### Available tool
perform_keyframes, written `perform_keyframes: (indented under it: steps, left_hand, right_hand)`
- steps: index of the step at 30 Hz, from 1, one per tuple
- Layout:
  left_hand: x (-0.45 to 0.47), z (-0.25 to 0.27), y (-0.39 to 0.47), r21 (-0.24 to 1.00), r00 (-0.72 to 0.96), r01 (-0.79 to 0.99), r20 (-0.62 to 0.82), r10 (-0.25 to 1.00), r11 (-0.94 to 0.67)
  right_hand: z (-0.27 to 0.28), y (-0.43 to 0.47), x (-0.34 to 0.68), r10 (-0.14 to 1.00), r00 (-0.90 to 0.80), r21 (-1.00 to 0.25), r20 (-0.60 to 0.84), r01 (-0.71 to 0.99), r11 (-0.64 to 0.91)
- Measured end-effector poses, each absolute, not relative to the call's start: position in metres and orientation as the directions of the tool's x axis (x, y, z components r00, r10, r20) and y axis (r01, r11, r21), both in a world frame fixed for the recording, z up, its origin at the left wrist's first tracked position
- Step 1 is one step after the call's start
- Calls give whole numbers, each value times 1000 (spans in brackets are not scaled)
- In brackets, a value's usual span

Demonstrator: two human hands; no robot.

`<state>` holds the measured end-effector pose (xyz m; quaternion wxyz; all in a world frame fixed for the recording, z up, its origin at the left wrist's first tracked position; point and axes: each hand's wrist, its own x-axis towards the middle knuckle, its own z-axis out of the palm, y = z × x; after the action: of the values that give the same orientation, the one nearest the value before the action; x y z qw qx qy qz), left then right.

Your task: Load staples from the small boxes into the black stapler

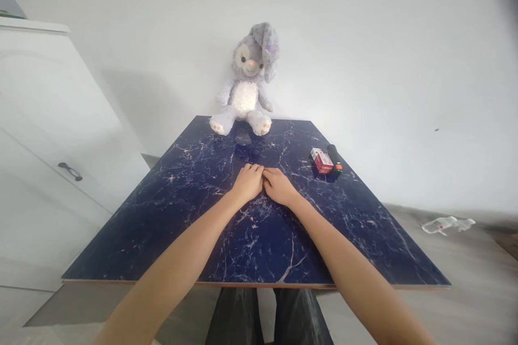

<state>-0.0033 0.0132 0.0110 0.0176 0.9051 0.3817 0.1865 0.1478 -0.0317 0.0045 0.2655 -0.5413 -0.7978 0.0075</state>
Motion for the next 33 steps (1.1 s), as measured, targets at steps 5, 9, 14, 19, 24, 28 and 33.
perform_keyframes:
  steps: [5,9,14,19,24,28,33]
  left_hand:
    - [-5,10,15,192,635,682,323,702,-705]
    - [-18,15,20,259,658,612,357,663,-747]
    - [-61,31,16,245,687,556,403,605,-794]
    - [-115,31,26,359,568,661,334,752,-659]
    - [-131,14,52,361,487,716,354,798,-597]
    - [-127,9,60,362,390,755,422,818,-546]
    - [-128,13,60,439,285,760,437,853,-479]
  right_hand:
    - [2,-31,147,870,-256,-333,421,849,411]
    - [14,-33,171,808,-111,-293,579,896,333]
    - [30,-42,250,496,510,-507,703,848,-153]
    - [20,-45,312,469,851,-752,237,466,-466]
    - [15,-35,313,592,781,-690,198,540,-482]
    - [18,-19,268,715,665,-660,215,639,-396]
    - [21,16,159,866,440,-688,237,705,-169]
